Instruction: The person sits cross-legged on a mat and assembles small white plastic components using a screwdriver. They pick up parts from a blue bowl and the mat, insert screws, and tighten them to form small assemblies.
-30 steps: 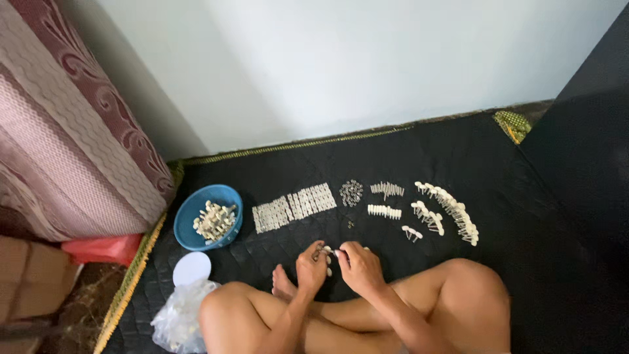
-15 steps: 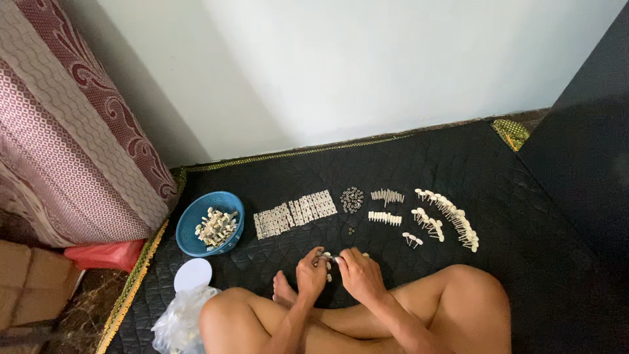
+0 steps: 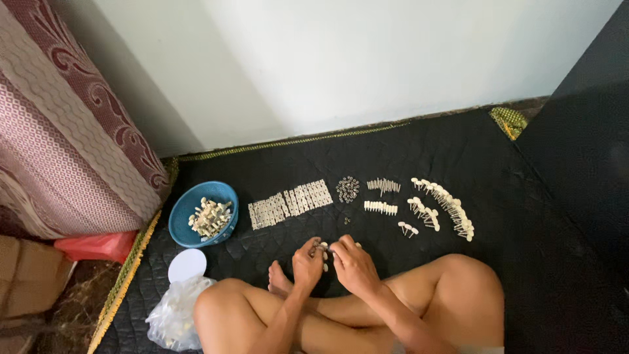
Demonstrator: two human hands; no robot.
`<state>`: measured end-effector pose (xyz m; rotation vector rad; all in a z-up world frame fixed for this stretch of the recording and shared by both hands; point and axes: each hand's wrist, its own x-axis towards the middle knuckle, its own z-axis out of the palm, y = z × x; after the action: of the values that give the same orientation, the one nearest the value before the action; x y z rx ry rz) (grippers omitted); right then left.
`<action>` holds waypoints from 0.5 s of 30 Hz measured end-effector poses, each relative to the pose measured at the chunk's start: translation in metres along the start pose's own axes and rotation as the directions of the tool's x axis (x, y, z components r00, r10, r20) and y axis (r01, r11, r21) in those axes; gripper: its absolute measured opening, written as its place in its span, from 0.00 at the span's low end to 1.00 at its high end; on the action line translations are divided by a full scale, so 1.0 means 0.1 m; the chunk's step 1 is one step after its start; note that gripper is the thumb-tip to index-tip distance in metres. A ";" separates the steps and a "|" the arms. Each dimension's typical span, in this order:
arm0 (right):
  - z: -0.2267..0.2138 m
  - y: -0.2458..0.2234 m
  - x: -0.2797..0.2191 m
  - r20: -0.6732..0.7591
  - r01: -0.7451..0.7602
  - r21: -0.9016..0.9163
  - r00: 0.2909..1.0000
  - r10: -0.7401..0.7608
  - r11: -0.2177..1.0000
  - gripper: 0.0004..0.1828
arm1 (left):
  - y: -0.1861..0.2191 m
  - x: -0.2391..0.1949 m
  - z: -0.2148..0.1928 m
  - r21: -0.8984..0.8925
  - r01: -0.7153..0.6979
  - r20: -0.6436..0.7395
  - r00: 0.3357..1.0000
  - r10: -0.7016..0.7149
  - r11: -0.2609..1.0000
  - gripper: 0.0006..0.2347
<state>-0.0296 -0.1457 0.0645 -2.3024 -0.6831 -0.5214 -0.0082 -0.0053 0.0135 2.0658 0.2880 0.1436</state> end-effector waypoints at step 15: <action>0.09 0.13 -0.02 -0.069 0.000 0.052 0.998 0.004 0.999 0.07 | 0.00 0.00 0.06 -0.089 0.033 -0.036 0.999 -0.036 0.995 0.11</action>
<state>-0.0212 -0.1485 0.0510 -2.2260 -0.6530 -0.5736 -0.0066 -0.0103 0.0111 1.9712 0.3350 0.1715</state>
